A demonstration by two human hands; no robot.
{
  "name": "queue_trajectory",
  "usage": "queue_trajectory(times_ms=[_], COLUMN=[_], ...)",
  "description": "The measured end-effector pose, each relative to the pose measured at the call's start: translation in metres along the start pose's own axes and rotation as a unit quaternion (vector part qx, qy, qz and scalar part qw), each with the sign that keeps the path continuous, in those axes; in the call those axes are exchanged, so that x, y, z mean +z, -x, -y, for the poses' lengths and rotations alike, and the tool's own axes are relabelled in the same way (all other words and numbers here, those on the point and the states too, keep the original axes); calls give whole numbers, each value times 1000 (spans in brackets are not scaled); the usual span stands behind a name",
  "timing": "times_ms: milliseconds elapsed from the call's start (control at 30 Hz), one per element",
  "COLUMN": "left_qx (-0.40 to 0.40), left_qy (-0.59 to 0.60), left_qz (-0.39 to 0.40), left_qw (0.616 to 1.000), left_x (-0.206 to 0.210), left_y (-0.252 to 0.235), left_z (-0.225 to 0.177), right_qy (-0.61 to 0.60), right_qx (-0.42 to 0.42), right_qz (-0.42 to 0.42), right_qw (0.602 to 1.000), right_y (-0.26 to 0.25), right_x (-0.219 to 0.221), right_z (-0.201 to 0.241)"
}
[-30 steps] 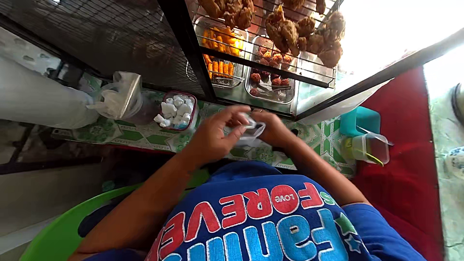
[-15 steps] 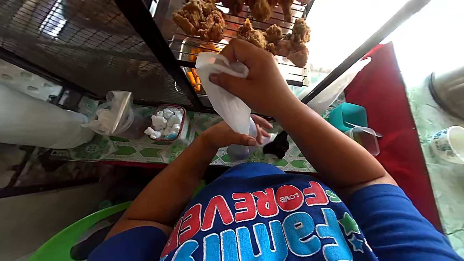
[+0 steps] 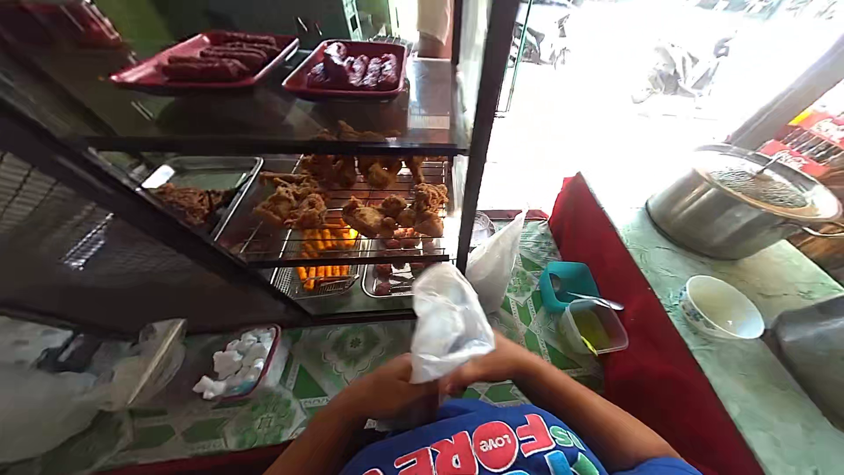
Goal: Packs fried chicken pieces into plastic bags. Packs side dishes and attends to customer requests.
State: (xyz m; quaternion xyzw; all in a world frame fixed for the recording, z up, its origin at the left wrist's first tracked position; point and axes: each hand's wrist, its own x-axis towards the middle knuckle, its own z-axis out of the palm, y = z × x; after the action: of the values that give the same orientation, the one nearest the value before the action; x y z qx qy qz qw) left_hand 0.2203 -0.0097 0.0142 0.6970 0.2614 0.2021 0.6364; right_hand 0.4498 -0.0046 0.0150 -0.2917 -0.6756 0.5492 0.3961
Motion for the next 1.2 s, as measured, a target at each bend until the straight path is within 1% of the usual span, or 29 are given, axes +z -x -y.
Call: queue_trajectory(times_ms=[33, 67, 100, 167, 200, 233, 267, 333, 400, 433, 500, 567, 633, 733, 833, 900, 933, 967, 1000, 1067, 1100, 1133, 1167, 1200], left_qx=[-22, -31, -40, -32, -30, -34, -34, -26, -31, -26, -5, -10, -32, -30, -7, 17, 33, 53, 70, 84, 76, 60, 45, 35], left_qy=[-51, -85, -98, -89, -79, -74, -82, -128, -200, -229, -262, -287, -298, -285, -251, -239, -259, -301, -359, -475, -520, -546, -549, -537], left_qz=[-10, -18, -24, -36, -34, -34, -35, -36, -53, -84, -150, -181, -181, -178, -184, -191, -203, -222, -236, -278, -305, -326, -342, -356], left_qw=[998, 996, 994, 995, 996, 996, 995, 991, 978, 969, 953, 941, 937, 941, 950, 952, 944, 926, 900, 830, 794, 769, 761, 764], left_x=[9, 17, 25, 27, 25, 22, 21, 23, 30, 34, 42, 49, 56, 63, 67, 66, 63, 60, 56, 51, 50, 51, 51, 52], left_y=[-4, -7, -12, -27, -32, -33, -34, -37, -42, -44, -50, -55, -61, -69, -73, -73, -72, -70, -69, -69, -69, -70, -71, -75], left_z=[-7, -13, -18, -11, -12, -15, -19, -30, -36, -35, -30, -31, -31, -26, -28, -30, -30, -30, -31, -37, -42, -47, -52, -54], right_qy=[-14, -7, 6, 30, 4, -70, -165, -323, -421, -446, -445, -436, -434, -449, -481, -463, -436, -396, -360, -336, -354, -383, -417, -458], right_qx=[-26, -50, -50, -7, -1, -4, -5, 14, 32, 36, 40, 40, 29, 9, 6, -2, -9, -18, -31, -39, -27, -7, 16, 33], right_qz=[41, 60, 43, -23, -64, -95, -102, -71, -52, -65, -96, -104, -101, -120, -191, -230, -248, -265, -279, -283, -275, -254, -219, -170], right_qw=[999, 997, 998, 999, 998, 993, 981, 943, 905, 892, 889, 893, 895, 885, 856, 856, 865, 879, 890, 897, 893, 888, 882, 872], right_y=[-1, -3, -5, -8, -10, -8, -3, 10, 21, 25, 29, 33, 38, 44, 46, 48, 50, 52, 55, 60, 63, 67, 72, 78], right_x=[5, 9, 13, 11, 5, -4, -14, -26, -35, -40, -49, -55, -60, -68, -81, -88, -91, -93, -94, -93, -91, -88, -85, -82], right_z=[-16, -30, -24, 18, 30, 38, 38, 30, 26, 25, 25, 23, 19, 18, 21, 23, 23, 23, 21, 19, 18, 16, 12, 4])
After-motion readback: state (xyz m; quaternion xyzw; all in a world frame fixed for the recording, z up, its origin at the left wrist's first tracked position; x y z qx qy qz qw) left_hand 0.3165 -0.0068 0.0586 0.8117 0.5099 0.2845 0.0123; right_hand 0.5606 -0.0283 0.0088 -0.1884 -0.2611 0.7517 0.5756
